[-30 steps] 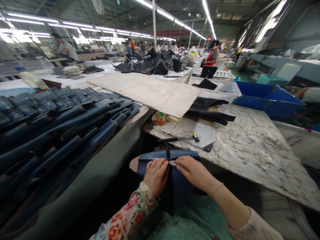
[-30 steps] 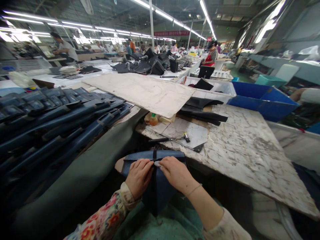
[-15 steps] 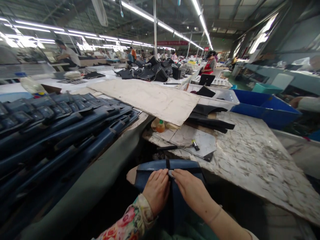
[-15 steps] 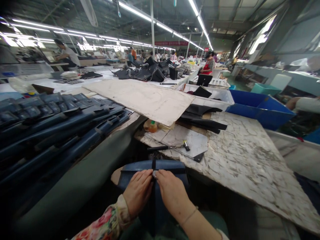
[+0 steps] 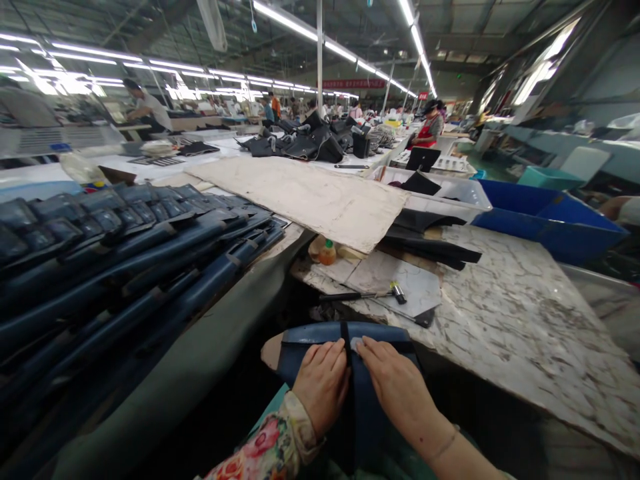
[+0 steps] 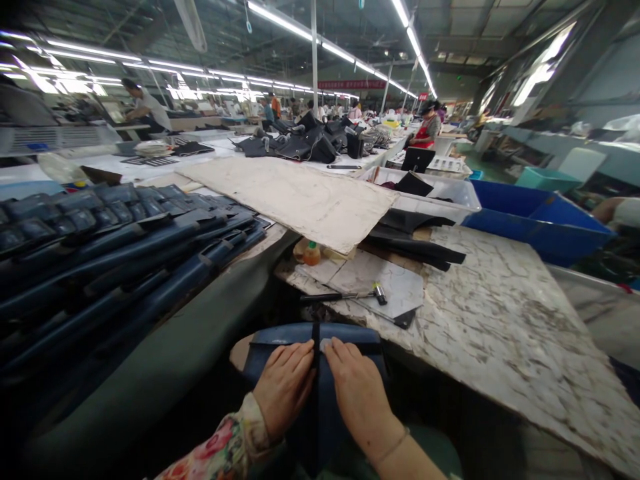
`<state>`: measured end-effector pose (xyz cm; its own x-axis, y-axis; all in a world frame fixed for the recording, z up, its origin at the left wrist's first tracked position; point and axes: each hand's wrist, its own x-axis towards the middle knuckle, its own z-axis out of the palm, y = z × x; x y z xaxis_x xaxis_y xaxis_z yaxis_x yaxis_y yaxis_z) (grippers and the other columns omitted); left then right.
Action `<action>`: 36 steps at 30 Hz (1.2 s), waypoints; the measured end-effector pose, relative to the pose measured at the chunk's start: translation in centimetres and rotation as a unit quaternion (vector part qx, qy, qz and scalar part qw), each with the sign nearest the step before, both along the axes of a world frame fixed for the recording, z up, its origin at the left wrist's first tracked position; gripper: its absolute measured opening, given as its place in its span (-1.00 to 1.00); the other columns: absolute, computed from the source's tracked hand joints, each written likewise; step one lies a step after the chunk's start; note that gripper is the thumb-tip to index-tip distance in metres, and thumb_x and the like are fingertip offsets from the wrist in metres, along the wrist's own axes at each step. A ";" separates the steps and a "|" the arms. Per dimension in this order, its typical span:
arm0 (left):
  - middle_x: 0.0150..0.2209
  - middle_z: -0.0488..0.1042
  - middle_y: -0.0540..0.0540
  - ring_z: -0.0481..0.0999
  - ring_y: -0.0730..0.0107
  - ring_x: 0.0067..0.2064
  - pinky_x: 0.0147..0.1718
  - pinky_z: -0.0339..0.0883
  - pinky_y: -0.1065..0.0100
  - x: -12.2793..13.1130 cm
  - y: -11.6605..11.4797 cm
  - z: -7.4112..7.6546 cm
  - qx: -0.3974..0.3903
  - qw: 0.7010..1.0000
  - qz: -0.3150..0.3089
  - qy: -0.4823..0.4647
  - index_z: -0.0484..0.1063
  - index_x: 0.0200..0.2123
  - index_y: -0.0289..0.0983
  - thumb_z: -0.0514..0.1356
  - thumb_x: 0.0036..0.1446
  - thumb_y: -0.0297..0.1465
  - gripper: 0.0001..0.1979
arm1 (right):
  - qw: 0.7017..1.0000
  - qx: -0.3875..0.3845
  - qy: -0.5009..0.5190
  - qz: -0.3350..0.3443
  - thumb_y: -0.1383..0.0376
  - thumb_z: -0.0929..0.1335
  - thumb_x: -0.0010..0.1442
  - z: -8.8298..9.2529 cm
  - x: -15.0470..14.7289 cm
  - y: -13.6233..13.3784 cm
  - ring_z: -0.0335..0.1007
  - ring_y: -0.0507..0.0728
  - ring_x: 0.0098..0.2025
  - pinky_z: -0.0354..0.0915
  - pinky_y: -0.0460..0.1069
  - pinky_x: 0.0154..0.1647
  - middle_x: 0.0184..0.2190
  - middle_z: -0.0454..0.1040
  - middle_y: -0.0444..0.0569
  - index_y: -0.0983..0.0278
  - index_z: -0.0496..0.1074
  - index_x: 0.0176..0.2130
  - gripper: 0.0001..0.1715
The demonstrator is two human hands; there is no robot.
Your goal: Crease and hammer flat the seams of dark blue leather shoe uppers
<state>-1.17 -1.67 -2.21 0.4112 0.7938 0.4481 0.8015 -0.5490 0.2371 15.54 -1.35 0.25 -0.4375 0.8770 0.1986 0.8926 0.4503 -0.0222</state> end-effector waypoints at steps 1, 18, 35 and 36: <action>-0.02 0.45 -0.07 0.40 0.25 -0.04 -0.03 0.15 0.19 0.0 0.0 0.0 -0.007 1.000 0.003 -0.004 0.35 -0.09 -0.27 -0.02 0.18 -0.43 -0.73 | 1.000 0.007 -0.002 0.000 0.58 0.18 0.09 -0.1 0.4 -0.1 0.35 0.18 -0.07 0.36 0.06 -0.06 0.00 0.39 0.04 0.32 0.37 0.02 -0.47; -0.10 0.50 -0.03 0.40 0.30 -0.09 -0.02 0.10 0.18 -0.2 0.8 -0.3 0.031 0.999 0.009 0.009 0.42 -0.12 -0.21 0.03 0.18 -0.41 -0.75 | 0.995 0.075 0.032 -0.062 0.46 0.13 0.18 -0.2 6.8 -1.2 0.36 0.17 -0.10 0.33 0.10 -0.07 -0.10 0.46 0.04 0.30 0.41 -0.06 -0.58; 0.00 0.44 -0.08 0.35 0.30 0.03 0.05 0.04 0.21 -2.4 -1.0 -1.2 0.027 0.998 0.059 -0.024 0.34 0.01 -0.25 -0.03 0.20 -0.42 -0.67 | 0.993 0.042 0.086 0.065 0.50 0.16 0.18 -0.7 -2.4 -0.1 0.29 0.16 -0.04 0.33 0.08 -0.01 -0.03 0.40 0.05 0.30 0.37 0.02 -0.54; 0.00 0.44 -0.09 0.36 0.29 0.03 0.04 0.05 0.21 -2.7 -1.0 -1.1 0.029 0.998 0.060 -0.021 0.34 0.01 -0.26 -0.03 0.20 -0.42 -0.67 | 0.994 0.037 0.082 0.065 0.50 0.17 0.18 -0.9 -2.7 0.0 0.29 0.16 -0.04 0.32 0.08 -0.01 -0.02 0.40 0.05 0.31 0.36 0.02 -0.55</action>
